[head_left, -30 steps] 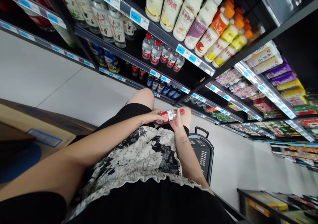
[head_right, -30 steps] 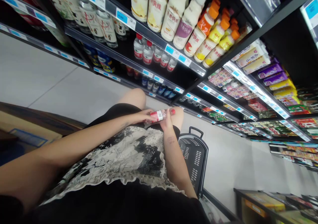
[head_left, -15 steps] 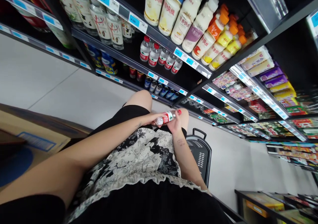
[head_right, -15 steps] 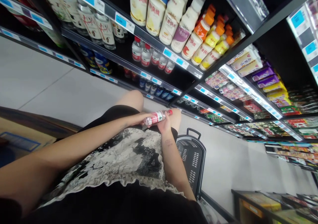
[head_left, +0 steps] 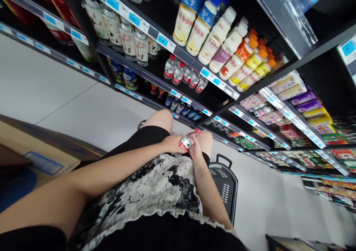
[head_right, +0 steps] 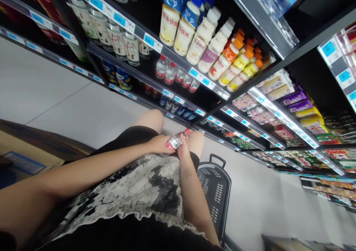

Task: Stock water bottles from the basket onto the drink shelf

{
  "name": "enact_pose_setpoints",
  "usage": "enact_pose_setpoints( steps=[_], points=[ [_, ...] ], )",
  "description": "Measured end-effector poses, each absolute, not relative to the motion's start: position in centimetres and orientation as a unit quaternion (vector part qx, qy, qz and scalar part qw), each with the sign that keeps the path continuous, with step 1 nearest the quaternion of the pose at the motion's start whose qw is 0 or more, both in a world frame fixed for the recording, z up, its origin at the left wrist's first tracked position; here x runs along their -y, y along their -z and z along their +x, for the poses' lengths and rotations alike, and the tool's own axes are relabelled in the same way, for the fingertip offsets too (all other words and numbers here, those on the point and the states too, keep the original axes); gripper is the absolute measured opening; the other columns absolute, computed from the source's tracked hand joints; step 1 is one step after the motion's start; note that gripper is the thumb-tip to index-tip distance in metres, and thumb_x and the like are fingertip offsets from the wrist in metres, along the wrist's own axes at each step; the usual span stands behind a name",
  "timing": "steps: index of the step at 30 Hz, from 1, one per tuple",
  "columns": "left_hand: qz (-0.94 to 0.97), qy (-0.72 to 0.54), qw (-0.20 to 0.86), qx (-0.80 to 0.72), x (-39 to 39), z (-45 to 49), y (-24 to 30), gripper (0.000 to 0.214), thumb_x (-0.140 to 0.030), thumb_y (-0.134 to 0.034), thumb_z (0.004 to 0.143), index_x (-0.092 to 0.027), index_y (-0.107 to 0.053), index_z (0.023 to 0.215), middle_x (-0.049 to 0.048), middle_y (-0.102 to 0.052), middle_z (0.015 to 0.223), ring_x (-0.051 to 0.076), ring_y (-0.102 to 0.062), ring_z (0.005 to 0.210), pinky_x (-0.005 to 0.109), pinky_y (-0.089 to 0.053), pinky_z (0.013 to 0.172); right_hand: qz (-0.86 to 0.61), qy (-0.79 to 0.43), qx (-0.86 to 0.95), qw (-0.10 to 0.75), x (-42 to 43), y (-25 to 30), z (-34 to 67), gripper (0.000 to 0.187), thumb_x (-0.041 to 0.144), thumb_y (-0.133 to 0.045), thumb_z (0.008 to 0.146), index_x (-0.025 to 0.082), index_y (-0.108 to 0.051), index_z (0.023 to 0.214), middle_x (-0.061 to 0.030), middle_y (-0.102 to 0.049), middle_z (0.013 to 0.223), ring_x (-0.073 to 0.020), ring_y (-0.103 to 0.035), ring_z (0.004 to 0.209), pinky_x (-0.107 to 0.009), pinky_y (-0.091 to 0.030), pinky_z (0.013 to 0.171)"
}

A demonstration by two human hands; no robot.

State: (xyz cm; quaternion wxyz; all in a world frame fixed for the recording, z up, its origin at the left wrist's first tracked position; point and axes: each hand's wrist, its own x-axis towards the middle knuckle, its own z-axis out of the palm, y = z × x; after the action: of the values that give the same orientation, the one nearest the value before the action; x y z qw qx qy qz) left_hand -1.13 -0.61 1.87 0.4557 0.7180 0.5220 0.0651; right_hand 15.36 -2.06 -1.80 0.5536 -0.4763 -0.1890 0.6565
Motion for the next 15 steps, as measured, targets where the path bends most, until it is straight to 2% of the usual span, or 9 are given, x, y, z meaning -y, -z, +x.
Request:
enact_pose_setpoints(
  steps=[3,6,8,10,12,13,15],
  points=[
    [0.692,-0.112,0.511,-0.498,-0.4,-1.8,-1.7,0.059,-0.057,-0.079,0.065,-0.017,-0.066,0.106,0.0105,-0.073,0.102,0.028,-0.069,0.090,0.029,-0.048,0.072,-0.512,-0.602,0.302,0.533,1.1,1.1,16.3,0.037,0.055,-0.061,0.090,0.021,-0.066,0.105,-0.0027,-0.072,0.103,-0.0172,-0.067,0.106,-0.031,-0.052,0.098],
    [0.649,-0.195,0.560,-0.477,-2.9,-2.1,-1.5,0.060,-0.055,-0.080,0.066,-0.016,-0.066,0.110,0.0091,-0.074,0.105,0.027,-0.069,0.093,0.028,-0.051,0.075,-0.588,-0.436,0.452,0.509,-0.1,0.2,18.6,0.046,0.045,-0.071,0.085,0.022,-0.066,0.124,-0.0068,-0.065,0.133,-0.0198,-0.051,0.134,-0.034,-0.034,0.120],
    [0.616,-0.241,0.568,-0.489,-5.4,-1.8,-1.3,0.064,-0.053,-0.083,0.064,-0.016,-0.065,0.113,0.0092,-0.074,0.105,0.026,-0.070,0.092,0.028,-0.052,0.074,-0.694,-0.327,0.497,0.406,-0.9,0.0,20.2,0.065,0.039,-0.079,0.077,0.020,-0.060,0.136,-0.0116,-0.051,0.150,-0.0269,-0.034,0.148,-0.043,-0.022,0.126],
    [0.573,-0.273,0.570,-0.522,-8.4,-1.3,-1.0,0.065,-0.051,-0.085,0.064,-0.016,-0.065,0.114,0.0095,-0.074,0.102,0.026,-0.071,0.087,0.028,-0.053,0.071,-0.801,-0.268,0.482,0.233,-1.6,0.3,21.6,0.085,0.044,-0.080,0.074,0.019,-0.049,0.149,-0.0159,-0.036,0.160,-0.0358,-0.025,0.152,-0.054,-0.020,0.125],
    [0.524,-0.299,0.574,-0.554,-11.5,-0.7,-0.6,0.062,-0.049,-0.084,0.066,-0.016,-0.065,0.114,0.0099,-0.075,0.099,0.025,-0.071,0.082,0.029,-0.054,0.070,-0.850,-0.258,0.451,0.083,-2.5,0.8,22.6,0.099,0.056,-0.076,0.076,0.020,-0.034,0.159,-0.0172,-0.026,0.165,-0.0417,-0.027,0.151,-0.058,-0.026,0.121],
    [0.499,-0.318,0.576,-0.564,-13.1,-0.4,-0.3,0.060,-0.047,-0.084,0.067,-0.015,-0.065,0.114,0.0102,-0.075,0.100,0.025,-0.072,0.083,0.029,-0.055,0.071,-0.857,-0.262,0.441,0.042,-3.0,1.1,22.9,0.103,0.061,-0.073,0.076,0.021,-0.029,0.161,-0.0174,-0.024,0.166,-0.0427,-0.031,0.149,-0.058,-0.029,0.120],
    [0.451,-0.371,0.576,-0.571,-16.2,0.1,0.2,0.056,-0.040,-0.083,0.069,-0.014,-0.065,0.114,0.0108,-0.074,0.104,0.025,-0.072,0.090,0.030,-0.055,0.077,-0.858,-0.274,0.433,0.025,-4.0,1.6,23.5,0.106,0.067,-0.069,0.077,0.021,-0.027,0.162,-0.0179,-0.029,0.164,-0.0404,-0.039,0.146,-0.051,-0.033,0.119]
  ],
)
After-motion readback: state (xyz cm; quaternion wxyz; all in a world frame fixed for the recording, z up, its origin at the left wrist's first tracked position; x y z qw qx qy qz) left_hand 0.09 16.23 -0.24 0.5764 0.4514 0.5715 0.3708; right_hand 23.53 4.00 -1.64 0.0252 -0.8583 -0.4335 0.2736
